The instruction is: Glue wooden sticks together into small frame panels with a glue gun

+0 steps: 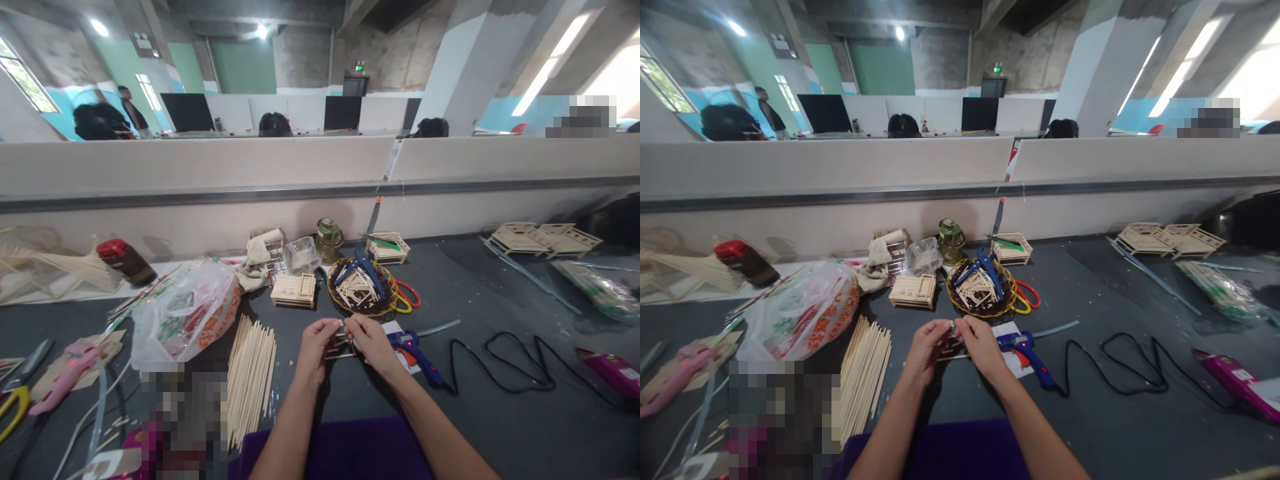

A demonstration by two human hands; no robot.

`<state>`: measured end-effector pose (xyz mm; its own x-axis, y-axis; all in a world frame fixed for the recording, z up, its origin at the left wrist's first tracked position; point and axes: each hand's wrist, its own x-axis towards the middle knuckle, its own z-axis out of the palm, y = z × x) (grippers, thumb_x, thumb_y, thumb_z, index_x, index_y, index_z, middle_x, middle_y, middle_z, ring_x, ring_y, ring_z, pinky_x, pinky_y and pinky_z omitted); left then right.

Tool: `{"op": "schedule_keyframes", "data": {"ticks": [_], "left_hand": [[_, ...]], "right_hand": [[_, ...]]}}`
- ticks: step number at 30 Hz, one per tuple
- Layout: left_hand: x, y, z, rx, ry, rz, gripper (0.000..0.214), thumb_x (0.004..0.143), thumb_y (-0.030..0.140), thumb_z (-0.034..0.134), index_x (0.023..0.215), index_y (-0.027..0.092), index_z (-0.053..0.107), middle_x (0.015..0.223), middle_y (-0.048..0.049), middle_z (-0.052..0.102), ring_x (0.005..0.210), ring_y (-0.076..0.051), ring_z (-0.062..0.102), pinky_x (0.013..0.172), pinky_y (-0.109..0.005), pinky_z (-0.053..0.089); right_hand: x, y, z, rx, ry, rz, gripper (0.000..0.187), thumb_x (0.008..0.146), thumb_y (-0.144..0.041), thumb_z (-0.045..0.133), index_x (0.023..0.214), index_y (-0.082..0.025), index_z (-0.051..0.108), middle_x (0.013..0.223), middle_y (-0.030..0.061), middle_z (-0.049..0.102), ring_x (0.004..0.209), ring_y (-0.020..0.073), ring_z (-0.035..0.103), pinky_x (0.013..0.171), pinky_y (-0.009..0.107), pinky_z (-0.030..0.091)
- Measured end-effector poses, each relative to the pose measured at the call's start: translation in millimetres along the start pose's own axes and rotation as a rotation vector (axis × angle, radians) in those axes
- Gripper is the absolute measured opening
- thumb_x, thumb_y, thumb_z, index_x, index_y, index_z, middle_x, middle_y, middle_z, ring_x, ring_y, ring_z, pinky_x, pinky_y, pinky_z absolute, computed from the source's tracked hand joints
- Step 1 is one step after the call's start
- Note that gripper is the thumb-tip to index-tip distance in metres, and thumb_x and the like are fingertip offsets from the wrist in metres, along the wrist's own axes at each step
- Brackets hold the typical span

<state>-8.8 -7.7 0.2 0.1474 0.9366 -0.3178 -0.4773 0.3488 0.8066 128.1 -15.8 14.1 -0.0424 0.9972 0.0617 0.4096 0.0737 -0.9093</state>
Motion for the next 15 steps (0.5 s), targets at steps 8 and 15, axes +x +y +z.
{"op": "schedule_keyframes", "data": {"ticks": [8, 15], "left_hand": [[1, 0, 0.1, -0.028, 0.034, -0.006, 0.030, 0.057, 0.034, 0.081, 0.072, 0.012, 0.071, 0.058, 0.0015, 0.056, 0.047, -0.005, 0.040, 0.050, -0.019, 0.032], [2, -1, -1.1, -0.019, 0.048, 0.006, 0.031, 0.056, 0.036, 0.081, 0.072, 0.012, 0.070, 0.059, 0.0014, 0.056, 0.048, -0.005, 0.040, 0.049, -0.019, 0.032]], "right_hand": [[-2, -4, -9, -0.084, 0.130, -0.091, 0.025, 0.080, -0.025, 0.050, 0.104, -0.018, 0.054, 0.092, 0.0045, 0.057, 0.073, 0.0146, 0.051, 0.070, 0.028, 0.045], [-15, 4, -49, -0.342, 0.230, -0.013, 0.036, 0.088, -0.033, 0.041, 0.121, -0.020, 0.046, 0.101, 0.0069, 0.062, 0.072, 0.0160, 0.059, 0.070, 0.029, 0.046]]}}
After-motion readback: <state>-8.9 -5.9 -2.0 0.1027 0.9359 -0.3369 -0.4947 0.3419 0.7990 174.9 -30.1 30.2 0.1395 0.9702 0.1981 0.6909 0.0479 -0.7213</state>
